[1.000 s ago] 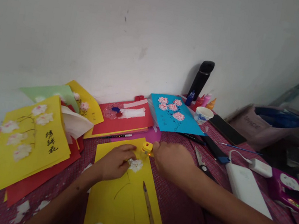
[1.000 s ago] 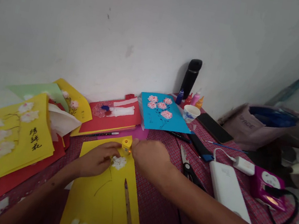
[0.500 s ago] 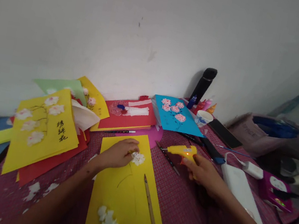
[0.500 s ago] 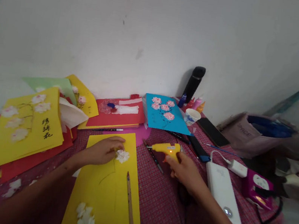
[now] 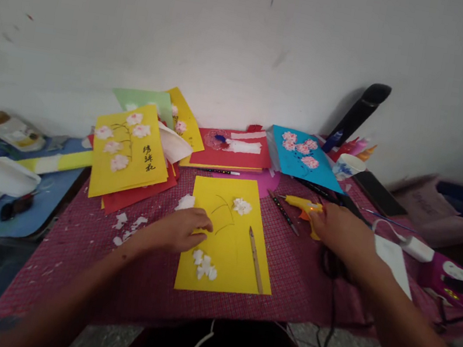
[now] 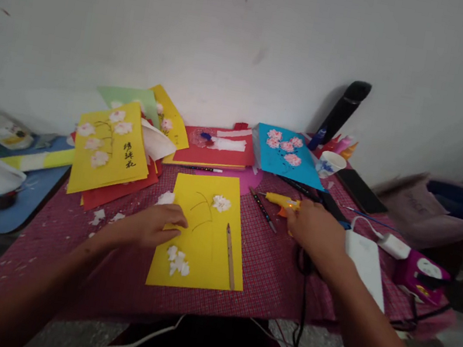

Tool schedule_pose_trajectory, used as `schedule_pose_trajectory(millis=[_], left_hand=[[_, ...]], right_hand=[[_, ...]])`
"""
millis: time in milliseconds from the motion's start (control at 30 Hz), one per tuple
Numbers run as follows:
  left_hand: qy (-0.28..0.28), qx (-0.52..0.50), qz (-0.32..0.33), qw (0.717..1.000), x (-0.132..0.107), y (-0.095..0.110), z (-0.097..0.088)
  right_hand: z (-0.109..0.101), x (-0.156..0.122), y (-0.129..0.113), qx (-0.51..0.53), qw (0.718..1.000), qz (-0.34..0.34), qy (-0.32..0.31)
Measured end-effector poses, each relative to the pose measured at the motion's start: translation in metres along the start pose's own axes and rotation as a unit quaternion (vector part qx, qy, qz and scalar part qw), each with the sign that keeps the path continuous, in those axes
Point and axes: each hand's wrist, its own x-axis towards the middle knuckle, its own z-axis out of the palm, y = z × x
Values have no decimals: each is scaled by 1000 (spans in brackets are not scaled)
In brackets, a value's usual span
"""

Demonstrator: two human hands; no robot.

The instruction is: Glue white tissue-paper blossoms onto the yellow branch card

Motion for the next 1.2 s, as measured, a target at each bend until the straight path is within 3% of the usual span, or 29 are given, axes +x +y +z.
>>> schedule_pose_trajectory(millis=[67,167,333,633,800,933,1200], left_hand=[[-2,-2,-3,1000,-16,4,5],[-15,7,-11,1000,-28,10,12],[-16,20,-13,1000,-29,16,17],[42,-83,-105,990,-32,9,13],[22,-29,-91,995,-36,10,18],[-3,1,-72,997,-35,13,22],[29,-87,-138,986,-34,10,16]], right_hand=[[1,-20,-16,-48,997,-51,27],[16,-50,-43,11,990,-137,-34],[43,-79,-72,56,980,-165,-99],[46,-91,-95,196,956,-179,-121],[59,-95,-109,209,947,-207,-127],[71,-96,-106,212,946,-210,-127],[77,-97,-103,259,936,-205,-124]])
